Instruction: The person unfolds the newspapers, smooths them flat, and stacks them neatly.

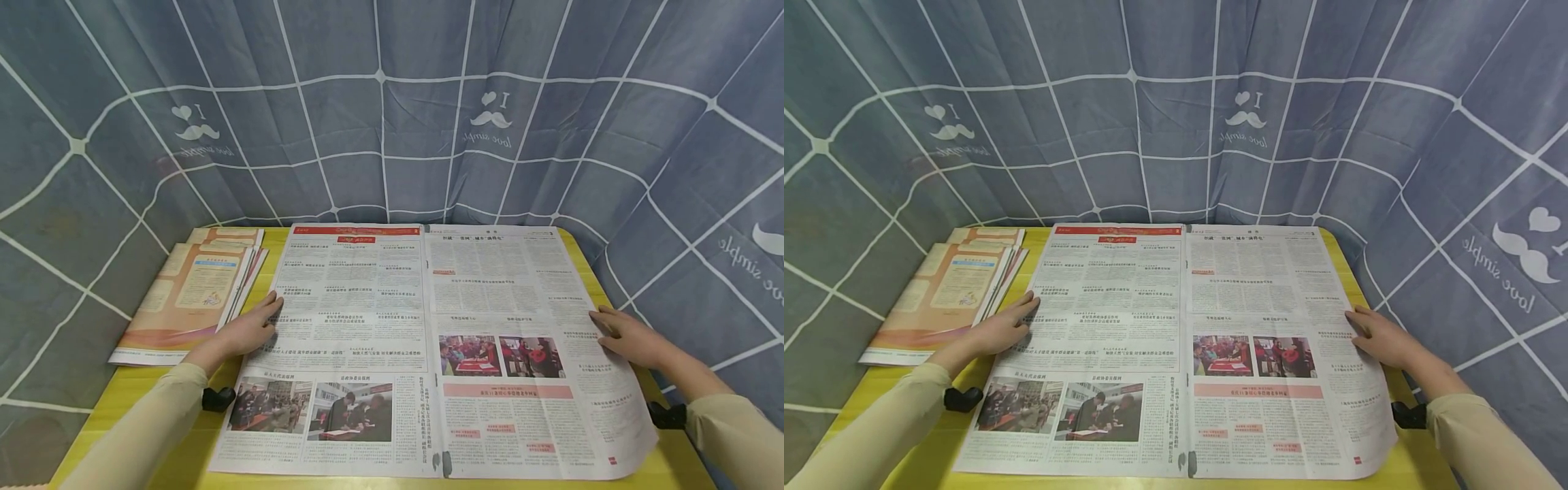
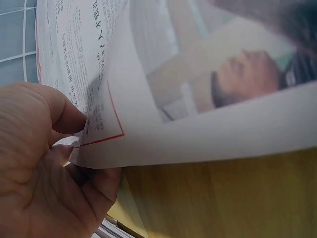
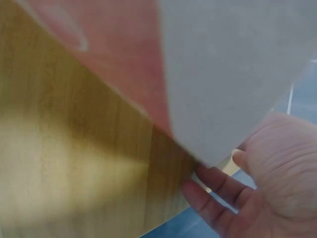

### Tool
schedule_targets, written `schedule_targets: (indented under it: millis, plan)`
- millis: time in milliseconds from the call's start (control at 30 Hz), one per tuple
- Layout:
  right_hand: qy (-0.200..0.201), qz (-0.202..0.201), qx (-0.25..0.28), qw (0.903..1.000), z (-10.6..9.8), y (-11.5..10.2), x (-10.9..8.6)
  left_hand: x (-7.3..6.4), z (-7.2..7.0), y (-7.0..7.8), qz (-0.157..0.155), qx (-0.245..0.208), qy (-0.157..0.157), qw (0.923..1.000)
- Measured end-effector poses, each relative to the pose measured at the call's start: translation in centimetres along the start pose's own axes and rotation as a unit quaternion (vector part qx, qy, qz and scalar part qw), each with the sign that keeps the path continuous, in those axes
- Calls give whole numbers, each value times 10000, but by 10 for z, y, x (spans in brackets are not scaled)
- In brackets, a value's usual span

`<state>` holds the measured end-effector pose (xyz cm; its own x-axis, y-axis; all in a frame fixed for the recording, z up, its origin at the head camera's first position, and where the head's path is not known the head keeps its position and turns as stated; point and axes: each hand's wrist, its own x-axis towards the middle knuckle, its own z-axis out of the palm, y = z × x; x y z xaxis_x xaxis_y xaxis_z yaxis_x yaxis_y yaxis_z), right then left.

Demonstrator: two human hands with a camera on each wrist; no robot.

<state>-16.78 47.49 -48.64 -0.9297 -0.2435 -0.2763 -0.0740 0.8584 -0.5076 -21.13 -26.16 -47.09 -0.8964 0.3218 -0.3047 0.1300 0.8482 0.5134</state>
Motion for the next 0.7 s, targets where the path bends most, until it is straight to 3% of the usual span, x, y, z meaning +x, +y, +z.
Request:
schedule_targets:
  millis: [133, 433, 600, 700]
  plan:
    - [78, -27, 206, 9998, -4, 1, -9, 2, 1, 1, -55, 192, -42, 9998]
    - [-81, 174, 20, 9998, -23, 0, -25, 2, 3, 0, -328, 450, 24, 9984]
    - [41, 59, 30, 10000, -14, -9, -20, 2, 3, 3, -407, 826, 67, 9957]
    - [148, -140, -160, 9997, -2, -16, -15, 2, 2, 8, -340, 1239, 251, 9914]
